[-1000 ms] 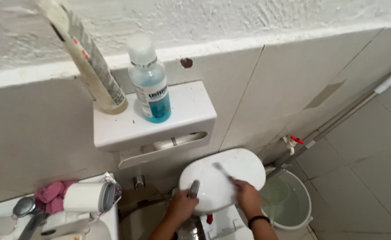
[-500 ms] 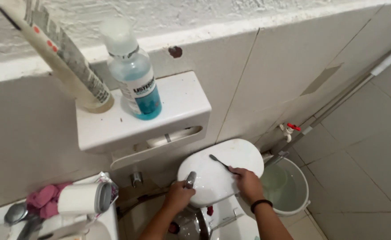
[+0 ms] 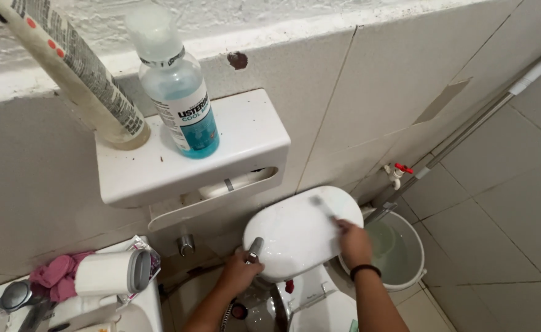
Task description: Cleaning a toilet by rinsing it with a bidet spray and scrubbing the tank lid with a toothbrush and cleaning solution.
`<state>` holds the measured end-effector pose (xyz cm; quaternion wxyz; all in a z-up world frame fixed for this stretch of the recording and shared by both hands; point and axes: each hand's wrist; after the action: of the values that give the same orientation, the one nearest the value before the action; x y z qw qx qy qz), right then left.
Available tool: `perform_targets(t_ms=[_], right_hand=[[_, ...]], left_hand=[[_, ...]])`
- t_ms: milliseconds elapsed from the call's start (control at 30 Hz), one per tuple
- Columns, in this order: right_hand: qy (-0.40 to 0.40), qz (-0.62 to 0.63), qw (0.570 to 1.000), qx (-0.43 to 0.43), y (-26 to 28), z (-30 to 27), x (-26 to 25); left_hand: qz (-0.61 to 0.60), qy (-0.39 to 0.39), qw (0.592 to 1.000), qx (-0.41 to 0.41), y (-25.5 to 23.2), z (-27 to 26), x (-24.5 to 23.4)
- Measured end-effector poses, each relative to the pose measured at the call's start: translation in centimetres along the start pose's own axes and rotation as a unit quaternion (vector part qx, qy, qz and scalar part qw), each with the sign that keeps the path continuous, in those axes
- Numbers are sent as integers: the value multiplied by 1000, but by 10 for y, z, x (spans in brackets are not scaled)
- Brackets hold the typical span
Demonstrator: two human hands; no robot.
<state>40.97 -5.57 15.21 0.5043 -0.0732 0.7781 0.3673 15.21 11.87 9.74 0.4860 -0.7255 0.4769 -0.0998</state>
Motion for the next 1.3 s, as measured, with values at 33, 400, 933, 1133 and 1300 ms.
perform_targets(t_ms=[33, 400, 933, 1133, 1300], right_hand=[[-30, 18, 996, 77, -3, 2, -3], [-49, 20, 996, 65, -41, 38, 2], [-52, 25, 994, 88, -46, 58, 1], [-41, -8, 995, 92, -31, 59, -5], [-32, -27, 999, 33, -29, 58, -7]], left_hand=[[-19, 4, 1000, -6, -1, -3, -1], [-49, 30, 998, -22, 20, 11, 0], [1, 4, 1000, 11, -7, 44, 7], [13, -4, 1000, -1, -23, 43, 3], [4, 1, 1000, 19, -20, 40, 6]])
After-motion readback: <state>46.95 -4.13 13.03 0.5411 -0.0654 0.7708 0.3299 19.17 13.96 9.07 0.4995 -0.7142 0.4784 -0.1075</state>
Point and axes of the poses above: each hand's wrist, its own z-axis towards the middle knuckle, its own x-axis out of the palm, y = z × x, and after that the axes turned 3 degrees about y, right-handed
